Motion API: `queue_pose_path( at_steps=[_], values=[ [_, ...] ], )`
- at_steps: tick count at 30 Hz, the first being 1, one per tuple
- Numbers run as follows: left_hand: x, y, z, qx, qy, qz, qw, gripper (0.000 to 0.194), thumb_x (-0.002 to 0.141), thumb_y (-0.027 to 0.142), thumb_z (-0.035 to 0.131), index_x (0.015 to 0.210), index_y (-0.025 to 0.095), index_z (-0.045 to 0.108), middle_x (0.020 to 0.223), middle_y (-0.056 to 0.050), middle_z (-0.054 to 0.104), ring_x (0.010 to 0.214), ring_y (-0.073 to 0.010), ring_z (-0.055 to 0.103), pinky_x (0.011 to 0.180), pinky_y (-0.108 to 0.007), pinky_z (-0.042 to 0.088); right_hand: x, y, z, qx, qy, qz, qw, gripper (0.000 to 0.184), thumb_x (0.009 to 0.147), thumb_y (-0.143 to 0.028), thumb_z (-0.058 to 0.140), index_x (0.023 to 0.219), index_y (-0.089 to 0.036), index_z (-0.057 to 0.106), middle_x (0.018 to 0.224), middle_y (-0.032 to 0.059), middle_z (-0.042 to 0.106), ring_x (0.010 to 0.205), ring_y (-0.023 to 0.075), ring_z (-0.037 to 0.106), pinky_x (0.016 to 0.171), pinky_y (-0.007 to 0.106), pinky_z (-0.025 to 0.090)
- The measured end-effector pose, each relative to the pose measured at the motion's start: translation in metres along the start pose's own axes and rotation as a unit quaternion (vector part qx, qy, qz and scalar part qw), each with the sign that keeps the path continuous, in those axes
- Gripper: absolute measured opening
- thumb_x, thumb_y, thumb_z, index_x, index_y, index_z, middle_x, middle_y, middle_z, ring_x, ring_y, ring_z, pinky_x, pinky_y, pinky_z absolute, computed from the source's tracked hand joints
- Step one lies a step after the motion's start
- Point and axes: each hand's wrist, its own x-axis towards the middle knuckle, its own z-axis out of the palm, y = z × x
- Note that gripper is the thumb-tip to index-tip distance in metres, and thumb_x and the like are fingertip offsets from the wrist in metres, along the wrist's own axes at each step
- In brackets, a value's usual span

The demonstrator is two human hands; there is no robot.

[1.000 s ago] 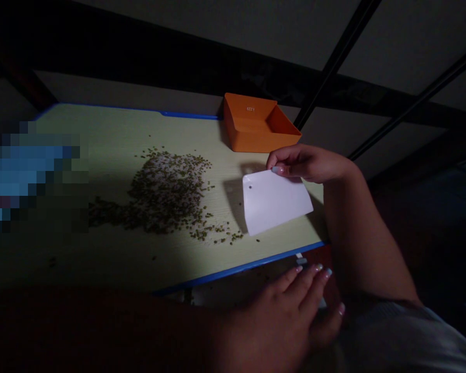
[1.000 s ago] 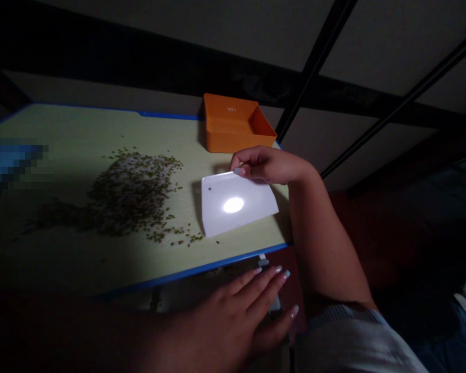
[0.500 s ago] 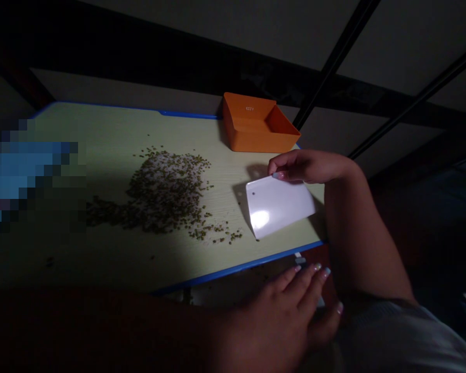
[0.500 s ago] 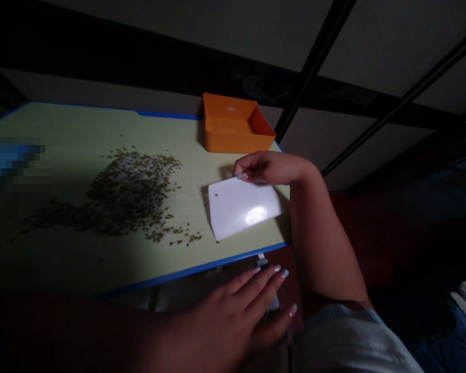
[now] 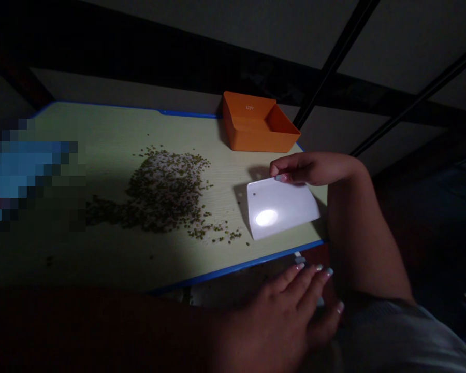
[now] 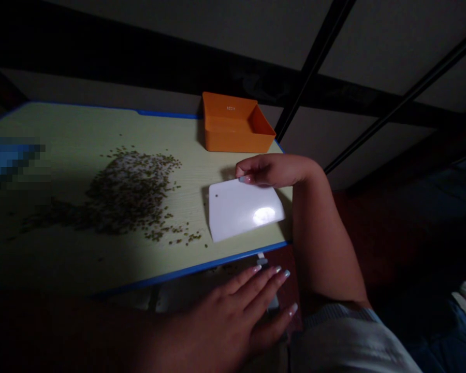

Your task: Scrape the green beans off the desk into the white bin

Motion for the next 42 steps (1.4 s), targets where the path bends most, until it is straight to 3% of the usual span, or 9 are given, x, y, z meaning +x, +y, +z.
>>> queue_pose_path(
  at_steps=[6,10,25,30,42],
  values=[
    [0.001,0.004,0.003,0.023,0.030,0.017,0.999,0.046,0.098,0.018,0.019,0.140,0.018,0.037,0.145,0.000,0.040,0.134,-0.0150,0.033,0.107,-0.035,0.016,-0.001,0.011,-0.006,0.080,0.202,0.010,0.976,0.012,0.085,-0.026,0.055,0.079,-0.019,0.048,0.060,-0.0048,0.038,0.050,0.0064,0.033,0.045,0.024,0.024],
    [0.002,0.006,0.006,0.037,0.039,0.004,0.999,0.046,0.097,0.018,0.020,0.140,0.018,0.039,0.143,0.001,0.043,0.132,-0.0151,0.035,0.106,-0.034,0.018,0.009,0.011,-0.002,0.099,0.254,-0.025,0.962,0.014,0.087,-0.030,0.053,0.080,-0.020,0.047,0.056,-0.0059,0.038,0.047,0.0067,0.034,0.044,0.024,0.025],
    [0.002,0.005,0.002,0.023,0.000,0.014,1.000,0.046,0.097,0.021,0.023,0.142,0.018,0.034,0.146,0.000,0.039,0.132,-0.0153,0.034,0.105,-0.031,0.023,0.010,0.009,-0.001,-0.006,0.136,-0.015,0.991,0.009,0.084,-0.026,0.054,0.080,-0.018,0.053,0.065,-0.0035,0.043,0.058,0.0071,0.036,0.053,0.023,0.030],
    [0.002,0.005,0.003,0.026,0.014,0.012,0.999,0.046,0.097,0.020,0.022,0.141,0.018,0.036,0.144,0.001,0.041,0.132,-0.0143,0.035,0.105,-0.031,0.021,0.009,0.003,0.000,-0.018,0.086,-0.023,0.996,0.011,0.084,-0.027,0.052,0.081,-0.017,0.055,0.065,-0.0038,0.043,0.058,0.0066,0.035,0.053,0.022,0.029],
    [0.001,0.006,0.003,0.015,0.023,-0.003,1.000,0.045,0.098,0.021,0.022,0.141,0.019,0.036,0.146,0.002,0.039,0.133,-0.0145,0.033,0.102,-0.028,0.025,0.006,-0.001,0.003,-0.021,0.050,-0.027,0.998,0.012,0.087,-0.026,0.049,0.082,-0.017,0.054,0.067,-0.0035,0.041,0.057,0.0068,0.034,0.053,0.022,0.028]
  ],
)
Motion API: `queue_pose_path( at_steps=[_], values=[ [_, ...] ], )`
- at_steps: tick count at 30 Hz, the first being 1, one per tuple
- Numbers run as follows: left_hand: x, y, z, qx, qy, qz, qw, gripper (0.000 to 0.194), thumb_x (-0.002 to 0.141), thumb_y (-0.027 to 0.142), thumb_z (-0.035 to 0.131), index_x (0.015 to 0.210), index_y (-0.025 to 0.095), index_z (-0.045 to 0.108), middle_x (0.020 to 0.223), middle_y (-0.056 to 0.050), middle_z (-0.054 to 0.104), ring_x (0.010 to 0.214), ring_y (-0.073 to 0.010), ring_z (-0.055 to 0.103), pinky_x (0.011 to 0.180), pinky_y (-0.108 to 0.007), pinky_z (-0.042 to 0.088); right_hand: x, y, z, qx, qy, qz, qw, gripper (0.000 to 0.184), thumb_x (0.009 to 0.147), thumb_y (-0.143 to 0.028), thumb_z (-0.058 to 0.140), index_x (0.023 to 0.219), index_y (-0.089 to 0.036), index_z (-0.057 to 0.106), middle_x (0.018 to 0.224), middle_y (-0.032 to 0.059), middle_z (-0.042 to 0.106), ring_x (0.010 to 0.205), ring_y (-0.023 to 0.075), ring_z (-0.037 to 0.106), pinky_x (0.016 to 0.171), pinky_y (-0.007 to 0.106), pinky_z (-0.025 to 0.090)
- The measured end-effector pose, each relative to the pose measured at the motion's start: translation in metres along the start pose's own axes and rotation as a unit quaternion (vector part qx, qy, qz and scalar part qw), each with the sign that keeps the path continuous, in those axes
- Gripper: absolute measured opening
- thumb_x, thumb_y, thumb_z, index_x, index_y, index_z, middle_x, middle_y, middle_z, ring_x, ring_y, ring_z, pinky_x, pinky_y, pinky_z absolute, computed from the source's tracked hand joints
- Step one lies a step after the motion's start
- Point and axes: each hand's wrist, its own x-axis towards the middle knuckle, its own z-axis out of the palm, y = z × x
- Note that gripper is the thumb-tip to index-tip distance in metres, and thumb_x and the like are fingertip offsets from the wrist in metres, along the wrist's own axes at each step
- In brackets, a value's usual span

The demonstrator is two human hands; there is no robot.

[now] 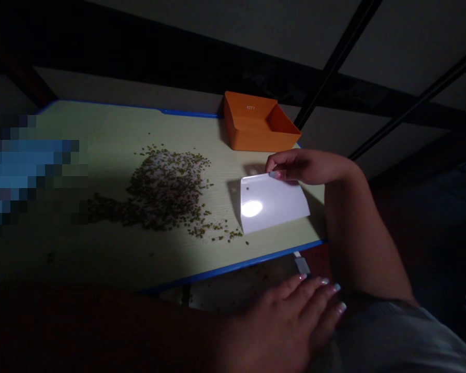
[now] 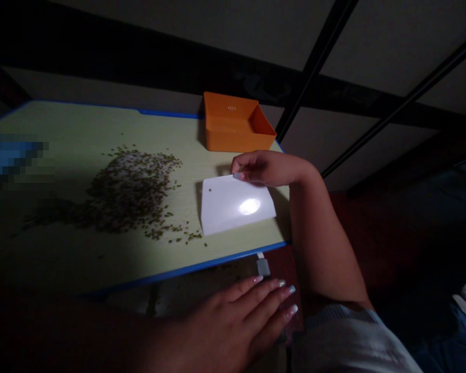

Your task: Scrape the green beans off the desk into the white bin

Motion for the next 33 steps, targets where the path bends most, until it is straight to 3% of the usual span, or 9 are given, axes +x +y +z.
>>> queue_pose_path(
  at_steps=[22,33],
  values=[
    [0.0021,-0.0005,-0.0016,-0.017,-0.015,0.002,1.000,0.046,0.099,0.021,0.020,0.141,0.018,0.035,0.146,0.003,0.039,0.132,-0.0137,0.034,0.103,-0.029,0.024,0.0066,-0.0002,0.0062,-0.025,-0.004,-0.035,0.999,0.017,0.090,-0.032,0.046,0.085,-0.016,0.050,0.073,-0.0023,0.041,0.064,0.0075,0.037,0.058,0.021,0.031],
    [0.0027,-0.0002,-0.0035,-0.028,-0.036,0.007,0.999,0.046,0.099,0.020,0.020,0.143,0.017,0.032,0.147,0.002,0.036,0.134,-0.0150,0.032,0.103,-0.030,0.024,0.0058,-0.0018,0.0041,-0.023,-0.050,-0.031,0.998,0.014,0.090,-0.028,0.046,0.084,-0.016,0.050,0.073,-0.0021,0.042,0.064,0.0077,0.037,0.058,0.022,0.031]
  ],
)
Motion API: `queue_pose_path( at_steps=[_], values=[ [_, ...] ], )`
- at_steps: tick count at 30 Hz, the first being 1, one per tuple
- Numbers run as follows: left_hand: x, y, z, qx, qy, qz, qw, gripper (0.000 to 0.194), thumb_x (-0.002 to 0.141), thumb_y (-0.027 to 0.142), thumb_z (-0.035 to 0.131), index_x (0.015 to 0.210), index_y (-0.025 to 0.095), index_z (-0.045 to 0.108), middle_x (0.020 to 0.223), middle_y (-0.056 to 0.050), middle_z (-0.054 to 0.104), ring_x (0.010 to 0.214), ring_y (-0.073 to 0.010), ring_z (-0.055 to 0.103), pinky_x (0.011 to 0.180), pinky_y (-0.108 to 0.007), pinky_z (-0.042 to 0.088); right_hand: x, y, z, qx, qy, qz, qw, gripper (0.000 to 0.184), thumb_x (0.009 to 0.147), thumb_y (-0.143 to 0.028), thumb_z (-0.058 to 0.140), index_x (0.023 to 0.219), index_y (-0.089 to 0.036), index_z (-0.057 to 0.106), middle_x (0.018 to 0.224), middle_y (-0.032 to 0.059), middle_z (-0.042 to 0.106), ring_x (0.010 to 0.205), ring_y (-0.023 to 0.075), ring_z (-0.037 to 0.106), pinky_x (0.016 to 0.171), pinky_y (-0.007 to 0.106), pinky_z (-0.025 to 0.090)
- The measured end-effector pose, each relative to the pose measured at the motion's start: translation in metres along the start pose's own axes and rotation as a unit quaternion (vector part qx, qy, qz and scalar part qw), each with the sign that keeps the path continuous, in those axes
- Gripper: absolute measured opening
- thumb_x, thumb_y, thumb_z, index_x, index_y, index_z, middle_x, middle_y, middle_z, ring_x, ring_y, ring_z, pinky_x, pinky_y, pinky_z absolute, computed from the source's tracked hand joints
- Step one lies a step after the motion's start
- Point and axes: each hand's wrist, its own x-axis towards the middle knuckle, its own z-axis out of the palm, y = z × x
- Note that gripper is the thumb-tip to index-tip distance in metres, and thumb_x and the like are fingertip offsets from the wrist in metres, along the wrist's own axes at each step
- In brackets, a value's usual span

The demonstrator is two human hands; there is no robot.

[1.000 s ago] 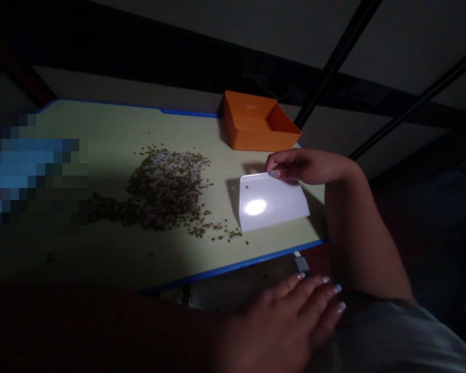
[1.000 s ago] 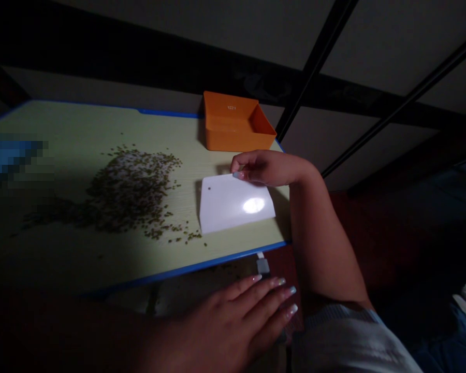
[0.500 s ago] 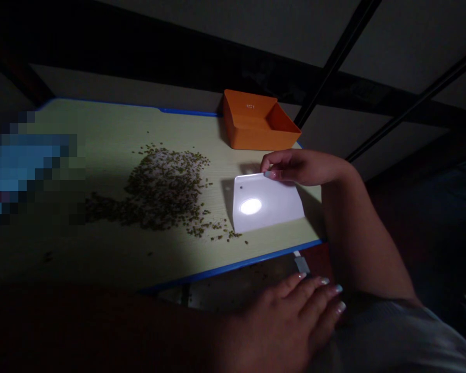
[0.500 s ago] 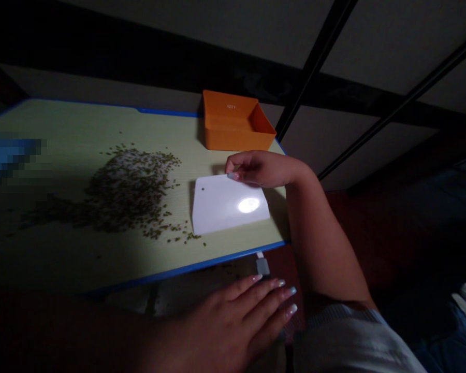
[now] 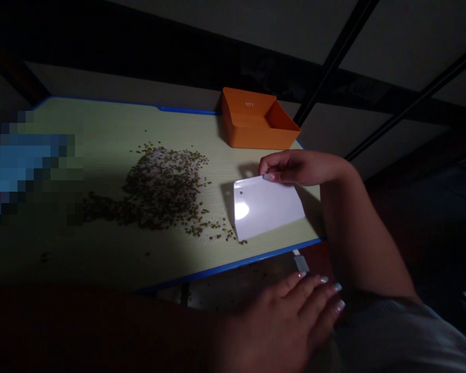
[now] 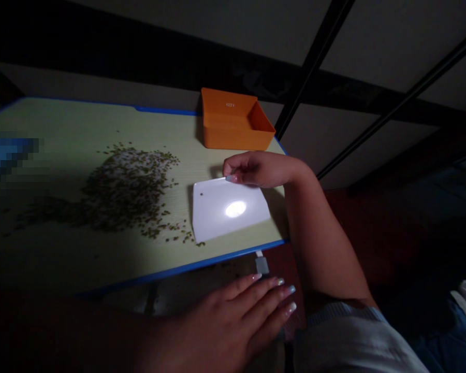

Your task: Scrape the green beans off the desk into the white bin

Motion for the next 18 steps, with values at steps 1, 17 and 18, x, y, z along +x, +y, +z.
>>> queue_pose_path(
  at_steps=[1,17,18],
  values=[
    [-0.0001,0.0001,0.0003,-0.001,0.005,-0.002,1.000,0.046,0.098,0.019,0.020,0.142,0.017,0.034,0.147,0.002,0.037,0.133,-0.0147,0.033,0.102,-0.029,0.024,-0.0001,0.0000,-0.0001,0.000,-0.002,-0.003,1.000,0.015,0.089,-0.028,0.046,0.084,-0.015,0.050,0.073,-0.0020,0.042,0.065,0.0078,0.037,0.058,0.022,0.031],
    [0.0010,-0.0005,-0.0012,-0.003,-0.003,-0.003,1.000,0.046,0.099,0.020,0.019,0.142,0.018,0.034,0.147,0.002,0.037,0.133,-0.0145,0.033,0.103,-0.029,0.025,-0.0018,0.0011,0.0021,-0.011,-0.041,-0.042,0.998,0.019,0.092,-0.033,0.043,0.087,-0.015,0.048,0.076,-0.0015,0.042,0.067,0.0079,0.037,0.061,0.020,0.032],
    [0.0011,-0.0004,-0.0012,-0.002,-0.002,-0.001,1.000,0.046,0.099,0.021,0.019,0.142,0.017,0.034,0.147,0.002,0.037,0.133,-0.0147,0.033,0.103,-0.029,0.024,-0.0021,0.0002,0.0023,-0.013,-0.044,-0.042,0.998,0.019,0.092,-0.032,0.043,0.087,-0.015,0.048,0.076,-0.0015,0.041,0.067,0.0080,0.037,0.061,0.020,0.032]
  ],
)
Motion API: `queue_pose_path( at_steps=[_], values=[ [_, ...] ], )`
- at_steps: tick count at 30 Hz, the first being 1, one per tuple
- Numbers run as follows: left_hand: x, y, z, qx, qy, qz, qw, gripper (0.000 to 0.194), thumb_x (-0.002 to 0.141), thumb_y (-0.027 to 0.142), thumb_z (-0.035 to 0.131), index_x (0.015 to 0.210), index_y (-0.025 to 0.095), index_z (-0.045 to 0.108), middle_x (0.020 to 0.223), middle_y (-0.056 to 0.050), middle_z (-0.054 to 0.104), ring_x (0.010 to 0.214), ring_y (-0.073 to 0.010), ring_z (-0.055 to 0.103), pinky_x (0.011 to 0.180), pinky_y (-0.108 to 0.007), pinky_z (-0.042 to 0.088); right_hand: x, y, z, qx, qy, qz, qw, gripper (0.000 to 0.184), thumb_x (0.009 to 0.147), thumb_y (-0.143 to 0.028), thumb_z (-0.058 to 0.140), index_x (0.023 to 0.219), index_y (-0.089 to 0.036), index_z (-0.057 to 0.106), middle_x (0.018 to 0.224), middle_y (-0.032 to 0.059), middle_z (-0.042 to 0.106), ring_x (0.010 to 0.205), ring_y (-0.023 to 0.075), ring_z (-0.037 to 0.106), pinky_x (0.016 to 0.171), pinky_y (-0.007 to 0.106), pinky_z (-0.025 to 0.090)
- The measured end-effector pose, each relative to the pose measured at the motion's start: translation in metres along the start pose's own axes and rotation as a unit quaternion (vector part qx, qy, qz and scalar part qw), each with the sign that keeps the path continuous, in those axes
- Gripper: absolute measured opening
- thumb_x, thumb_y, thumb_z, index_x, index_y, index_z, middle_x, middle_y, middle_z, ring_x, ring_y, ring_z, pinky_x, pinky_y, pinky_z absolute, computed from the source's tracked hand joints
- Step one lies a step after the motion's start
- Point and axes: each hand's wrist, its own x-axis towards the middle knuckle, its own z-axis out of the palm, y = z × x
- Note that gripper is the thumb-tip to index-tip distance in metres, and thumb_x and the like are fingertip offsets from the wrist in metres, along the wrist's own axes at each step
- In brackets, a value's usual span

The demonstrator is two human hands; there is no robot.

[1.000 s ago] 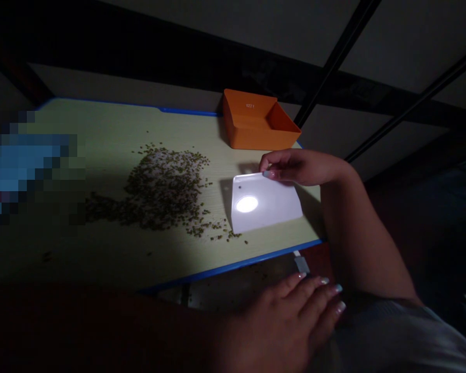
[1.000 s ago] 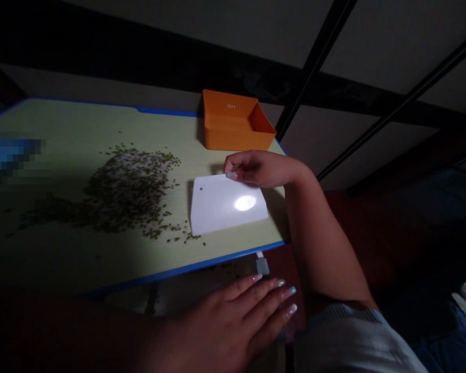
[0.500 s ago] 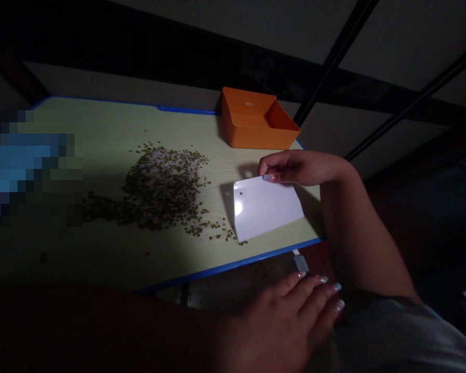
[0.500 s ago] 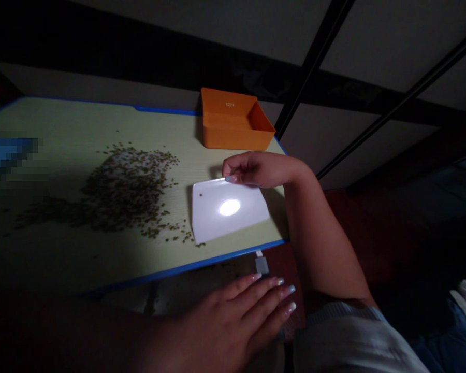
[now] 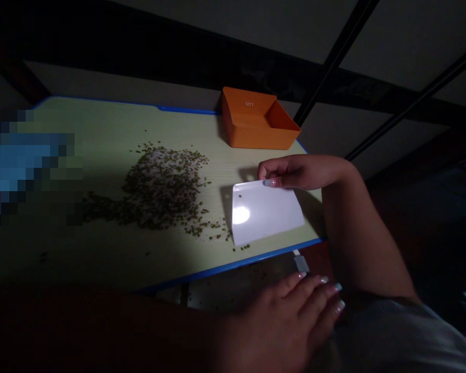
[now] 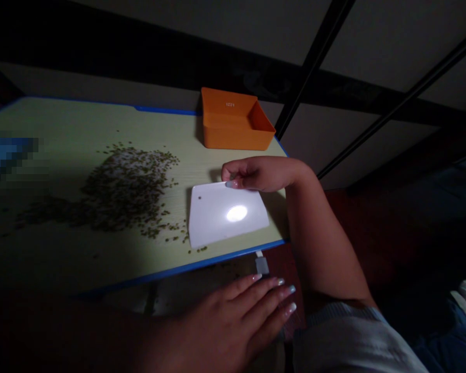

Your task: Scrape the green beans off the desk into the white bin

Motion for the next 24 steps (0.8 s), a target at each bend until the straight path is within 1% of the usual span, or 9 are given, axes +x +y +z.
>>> queue_pose_path(
  at_steps=[5,10,13,16,20,24],
  values=[
    [0.0001,-0.0003,0.0003,0.005,0.000,0.002,1.000,0.046,0.099,0.019,0.019,0.142,0.017,0.034,0.146,0.002,0.038,0.132,-0.0142,0.034,0.102,-0.029,0.025,0.0007,-0.0048,0.0026,0.001,-0.022,-0.009,1.000,0.018,0.092,-0.032,0.043,0.087,-0.015,0.047,0.077,-0.0014,0.041,0.069,0.0084,0.037,0.063,0.021,0.033],
    [-0.0001,-0.0011,0.0012,0.001,0.001,-0.003,1.000,0.046,0.099,0.021,0.019,0.142,0.017,0.033,0.147,0.002,0.037,0.132,-0.0145,0.034,0.102,-0.029,0.025,0.0016,-0.0053,0.0046,0.006,-0.027,-0.010,1.000,0.020,0.092,-0.034,0.043,0.086,-0.015,0.046,0.078,-0.0011,0.041,0.070,0.0088,0.037,0.064,0.021,0.034],
    [0.0000,-0.0014,0.0005,-0.001,0.007,-0.004,1.000,0.045,0.099,0.021,0.019,0.142,0.017,0.034,0.147,0.002,0.038,0.132,-0.0145,0.034,0.101,-0.029,0.025,0.0012,-0.0040,0.0040,0.005,-0.026,-0.004,1.000,0.019,0.091,-0.033,0.046,0.086,-0.016,0.046,0.078,-0.0011,0.042,0.070,0.0090,0.038,0.064,0.021,0.034],
    [0.0004,-0.0011,-0.0006,-0.003,0.001,-0.007,1.000,0.045,0.099,0.022,0.019,0.142,0.017,0.035,0.146,0.002,0.038,0.132,-0.0145,0.035,0.100,-0.029,0.026,0.0010,-0.0027,0.0033,0.009,-0.026,0.012,1.000,0.017,0.089,-0.031,0.049,0.082,-0.015,0.047,0.075,-0.0021,0.042,0.068,0.0086,0.038,0.062,0.021,0.034],
    [-0.0001,-0.0003,-0.0004,-0.001,-0.008,0.000,1.000,0.046,0.099,0.021,0.018,0.143,0.017,0.032,0.148,0.002,0.036,0.133,-0.0147,0.033,0.101,-0.029,0.025,0.0009,-0.0029,0.0022,0.015,-0.039,0.034,0.999,0.017,0.085,-0.029,0.054,0.078,-0.015,0.048,0.070,-0.0034,0.041,0.065,0.0082,0.038,0.060,0.021,0.034],
    [-0.0007,-0.0003,0.0007,-0.001,-0.007,-0.001,1.000,0.046,0.099,0.020,0.018,0.143,0.017,0.031,0.148,0.002,0.035,0.134,-0.0149,0.031,0.103,-0.029,0.023,0.0003,-0.0054,0.0013,0.006,-0.045,0.040,0.998,0.018,0.084,-0.030,0.055,0.076,-0.015,0.048,0.068,-0.0035,0.042,0.064,0.0083,0.038,0.059,0.021,0.034]
  ],
)
